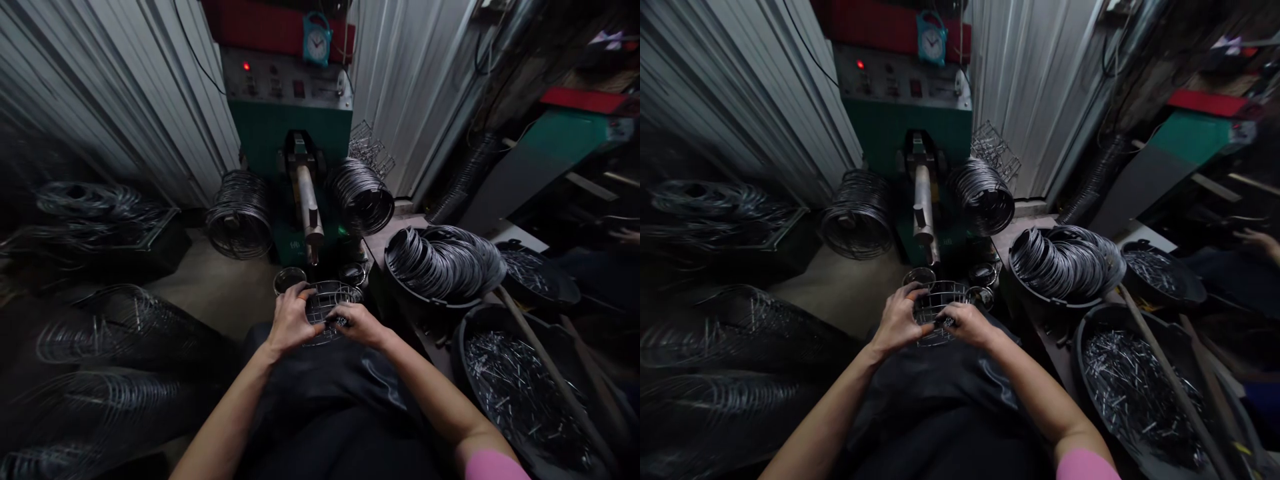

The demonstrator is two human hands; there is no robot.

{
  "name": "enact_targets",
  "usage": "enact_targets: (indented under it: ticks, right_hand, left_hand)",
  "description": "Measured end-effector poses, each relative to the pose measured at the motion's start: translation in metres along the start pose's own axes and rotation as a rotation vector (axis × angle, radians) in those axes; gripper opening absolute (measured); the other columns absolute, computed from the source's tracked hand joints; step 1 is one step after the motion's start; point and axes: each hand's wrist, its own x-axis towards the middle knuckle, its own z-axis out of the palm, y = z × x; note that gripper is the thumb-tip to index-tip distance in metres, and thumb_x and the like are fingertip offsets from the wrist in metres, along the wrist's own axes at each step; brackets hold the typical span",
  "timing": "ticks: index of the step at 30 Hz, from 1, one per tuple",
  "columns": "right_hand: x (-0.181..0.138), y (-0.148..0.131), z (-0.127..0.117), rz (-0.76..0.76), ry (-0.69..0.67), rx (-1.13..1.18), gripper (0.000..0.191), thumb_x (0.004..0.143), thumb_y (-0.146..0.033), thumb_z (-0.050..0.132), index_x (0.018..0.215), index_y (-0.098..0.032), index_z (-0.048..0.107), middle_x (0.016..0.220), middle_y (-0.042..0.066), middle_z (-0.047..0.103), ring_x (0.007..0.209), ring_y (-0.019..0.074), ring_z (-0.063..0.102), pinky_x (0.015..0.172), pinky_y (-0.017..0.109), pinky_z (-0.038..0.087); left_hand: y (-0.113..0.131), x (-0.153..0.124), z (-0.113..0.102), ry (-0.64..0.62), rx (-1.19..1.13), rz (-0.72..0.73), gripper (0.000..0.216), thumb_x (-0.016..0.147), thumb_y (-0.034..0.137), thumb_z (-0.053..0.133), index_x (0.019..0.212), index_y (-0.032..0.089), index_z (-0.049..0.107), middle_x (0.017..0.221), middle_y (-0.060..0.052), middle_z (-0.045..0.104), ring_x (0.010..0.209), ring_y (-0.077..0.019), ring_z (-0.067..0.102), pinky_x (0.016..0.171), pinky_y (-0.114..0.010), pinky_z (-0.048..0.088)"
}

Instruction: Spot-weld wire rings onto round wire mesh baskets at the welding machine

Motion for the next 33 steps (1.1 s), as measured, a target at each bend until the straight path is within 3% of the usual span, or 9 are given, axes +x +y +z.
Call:
enact_targets:
  ticks: [20,28,33]
  right_hand:
    - [0.053,0.032,0.011,0.056,-0.072,-0.191,0.024,0.073,-0.007,0.063,0.094,-0.017,0.066,0.090,0.007,0.068,0.082,0.0173,0.066,0.071,0.024,0.051]
    - [0.077,0.039,0.002,0.089,-0.012,-0.158,0.015,0.075,-0.008,0.060,0.086,-0.017,0.066,0.087,0.005,0.068,0.081,0.0152,0.065,0.072,0.023,0.049]
    - [0.074,0.043,0.005,0.099,0.003,-0.153,0.025,0.072,-0.003,0.060,0.091,-0.018,0.066,0.091,0.005,0.069,0.086,0.0157,0.065,0.076,0.024,0.049]
  left_hand:
    - [-0.054,0.041,0.018,0.027,-0.161,-0.053,0.062,0.053,0.025,0.072,0.112,0.015,0.055,0.127,-0.014,0.049,0.120,-0.0319,0.046,0.102,-0.045,0.040]
    - [-0.056,0.067,0.010,-0.002,-0.172,-0.126,0.057,0.053,0.026,0.075,0.107,0.017,0.058,0.122,-0.013,0.053,0.116,-0.0305,0.049,0.099,-0.043,0.042]
    - [-0.051,0.069,0.010,-0.022,-0.163,-0.146,0.053,0.055,0.028,0.074,0.105,0.019,0.058,0.121,-0.011,0.054,0.112,-0.0288,0.052,0.095,-0.040,0.044]
